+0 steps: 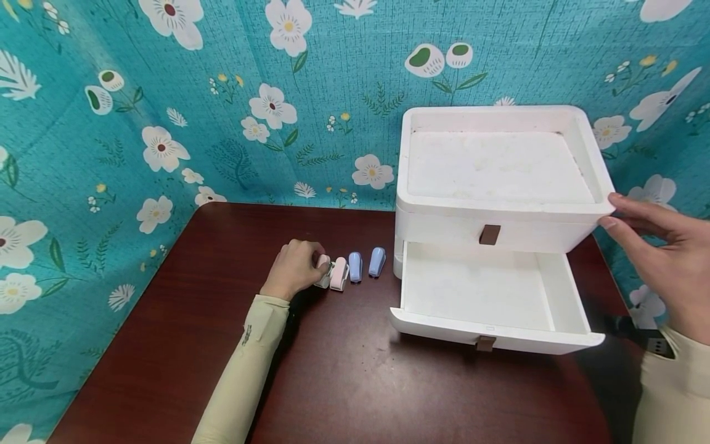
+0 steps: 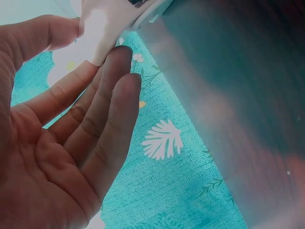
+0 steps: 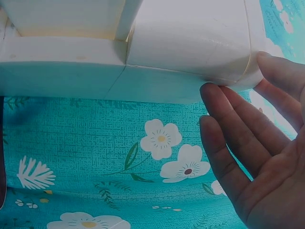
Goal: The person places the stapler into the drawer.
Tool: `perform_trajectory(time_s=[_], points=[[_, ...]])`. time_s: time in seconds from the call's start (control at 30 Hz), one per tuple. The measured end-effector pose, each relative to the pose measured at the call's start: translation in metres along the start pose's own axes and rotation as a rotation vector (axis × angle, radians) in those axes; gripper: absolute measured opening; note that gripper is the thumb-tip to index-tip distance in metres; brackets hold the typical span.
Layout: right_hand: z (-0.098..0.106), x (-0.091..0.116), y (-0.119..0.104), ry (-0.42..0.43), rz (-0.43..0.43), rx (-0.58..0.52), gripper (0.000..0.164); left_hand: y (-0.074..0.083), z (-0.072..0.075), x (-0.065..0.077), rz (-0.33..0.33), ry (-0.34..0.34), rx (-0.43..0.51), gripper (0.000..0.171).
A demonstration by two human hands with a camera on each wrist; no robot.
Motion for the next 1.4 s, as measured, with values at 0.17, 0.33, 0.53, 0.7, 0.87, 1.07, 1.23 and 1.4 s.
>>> perform_trajectory(time_s=[0.17,0.33,0.53,0.7,0.87,1.07,1.23,1.4], points=[[0.0,0.0,0.0,0.005,-0.01,0.01,0.039,0.001,0.0,0.0,0.005,-0.006,0.007,0.022],[0.0,0.0,-0.001,0.007,-0.029,0.031,0.039,0.002,0.001,0.0,0.024,-0.015,0.032,0.024],[0.0,0.0,-0.001,0.009,-0.025,0.025,0.039,0.001,0.004,0.002,0.012,-0.006,0.04,0.023],[0.0,0.0,-0.001,0.012,-0.029,0.023,0.039,-0.001,0.007,0.002,-0.009,0.048,0.022,0.019],[0.0,0.0,-0.002,0.006,-0.034,0.018,0.039,-0.001,0.012,0.003,-0.024,0.094,0.019,0.014],[0.0,0.0,-0.003,0.007,-0.051,0.029,0.04,0.0,0.02,0.004,-0.059,0.16,-0.005,0.013],[0.0,0.0,-0.003,0.01,-0.037,0.021,0.04,0.004,0.028,0.005,-0.086,0.212,-0.018,0.014],[0.0,0.001,-0.002,0.015,-0.036,0.025,0.039,0.012,0.037,0.008,-0.107,0.268,-0.009,0.016]])
Point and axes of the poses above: each hand's wrist, its own x-axis away from the middle knuckle, its own z-axis out of the back of the hand, y = z × x, the point moved 1 cm from there along -x, towards the middle knuckle, and after that the axes turned 2 degrees about -z, right-handed, at the moved point
